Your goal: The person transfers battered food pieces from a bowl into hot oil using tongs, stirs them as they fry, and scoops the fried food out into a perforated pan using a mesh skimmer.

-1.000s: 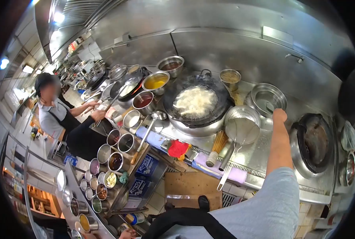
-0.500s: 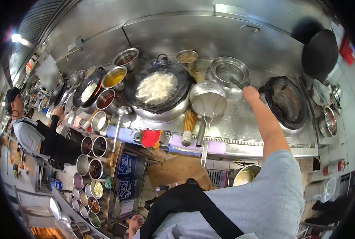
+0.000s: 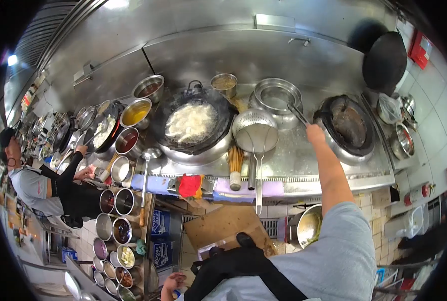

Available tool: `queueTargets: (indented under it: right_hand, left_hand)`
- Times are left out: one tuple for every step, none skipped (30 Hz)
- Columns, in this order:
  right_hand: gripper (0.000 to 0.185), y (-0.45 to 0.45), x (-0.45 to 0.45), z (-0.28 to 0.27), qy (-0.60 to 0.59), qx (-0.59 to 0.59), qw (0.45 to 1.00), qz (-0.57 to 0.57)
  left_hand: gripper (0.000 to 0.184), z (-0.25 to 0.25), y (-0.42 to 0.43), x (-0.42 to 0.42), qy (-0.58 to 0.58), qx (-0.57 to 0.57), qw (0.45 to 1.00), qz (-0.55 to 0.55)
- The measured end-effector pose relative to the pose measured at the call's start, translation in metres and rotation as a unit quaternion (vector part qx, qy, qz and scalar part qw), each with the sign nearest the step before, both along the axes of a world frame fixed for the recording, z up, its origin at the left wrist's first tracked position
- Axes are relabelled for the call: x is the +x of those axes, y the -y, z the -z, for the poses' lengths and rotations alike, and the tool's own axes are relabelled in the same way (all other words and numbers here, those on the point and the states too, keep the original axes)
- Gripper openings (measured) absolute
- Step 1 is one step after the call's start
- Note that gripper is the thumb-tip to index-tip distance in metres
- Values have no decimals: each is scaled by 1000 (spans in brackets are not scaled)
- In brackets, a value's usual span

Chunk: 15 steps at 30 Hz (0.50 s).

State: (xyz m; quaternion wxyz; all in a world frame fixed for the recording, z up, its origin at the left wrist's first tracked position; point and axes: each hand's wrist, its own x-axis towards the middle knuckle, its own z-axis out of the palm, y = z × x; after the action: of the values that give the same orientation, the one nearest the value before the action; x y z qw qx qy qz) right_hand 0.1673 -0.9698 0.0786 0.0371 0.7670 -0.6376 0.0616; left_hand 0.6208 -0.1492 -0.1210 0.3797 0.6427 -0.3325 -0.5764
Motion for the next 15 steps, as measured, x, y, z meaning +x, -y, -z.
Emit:
queueTargets:
  right_hand:
    - [30, -11, 1, 0, -1, 7, 1000, 9]
    - [29, -27, 6, -9, 13, -1, 1000, 12]
    - [28, -50, 7, -17, 27, -8, 999, 21]
    - [30, -78, 7, -18, 36, -15, 998, 50]
    - [35, -109, 7, -15, 44, -22, 996, 79]
    - [35, -146, 7, -8, 41, -11, 994, 105]
    - [40, -184, 7, 0, 81, -21, 987, 138]
    - [47, -222, 4, 9, 117, -30, 978, 168]
    - [51, -260, -2, 30, 119, -24, 975, 186]
    - [54, -295, -8, 55, 121, -21, 972, 202]
    - [54, -331, -15, 76, 116, 28, 970, 212]
    - [55, -365, -26, 106, 69, 23, 975, 212]
    - [55, -400, -27, 107, 74, 47, 969, 232]
    - [56, -432, -26, 106, 80, 70, 962, 251]
    - [56, -460, -23, 95, 77, 71, 959, 265]
  left_hand:
    - [24, -12, 6, 2, 115, -64, 990, 43]
    - [24, -23, 14, 4, 110, -56, 991, 58]
    - [23, -39, 28, 8, 33, 84, 994, -62]
    - [23, -53, 41, 13, -36, 225, 957, -178]
    - [24, -66, 56, 11, -16, 214, 961, -172]
    - [25, -74, 59, 16, 3, 203, 965, -167]
    - [25, -54, 53, 30, -27, 182, 969, -164]
    - [24, -30, 46, 38, -61, 164, 971, -164]
    - [24, -20, 35, 43, -64, 184, 970, -147]
    - [23, -13, 33, 46, -90, 152, 975, -138]
    - [23, -8, 37, 49, -115, 114, 978, -129]
    - [23, -5, 40, 54, -118, 122, 979, -116]
    - [22, -1, 42, 61, -143, 224, 957, -117]
    - [21, 3, 44, 65, -164, 323, 925, -117]
    - [24, 43, 26, 67, -175, 191, 962, -89]
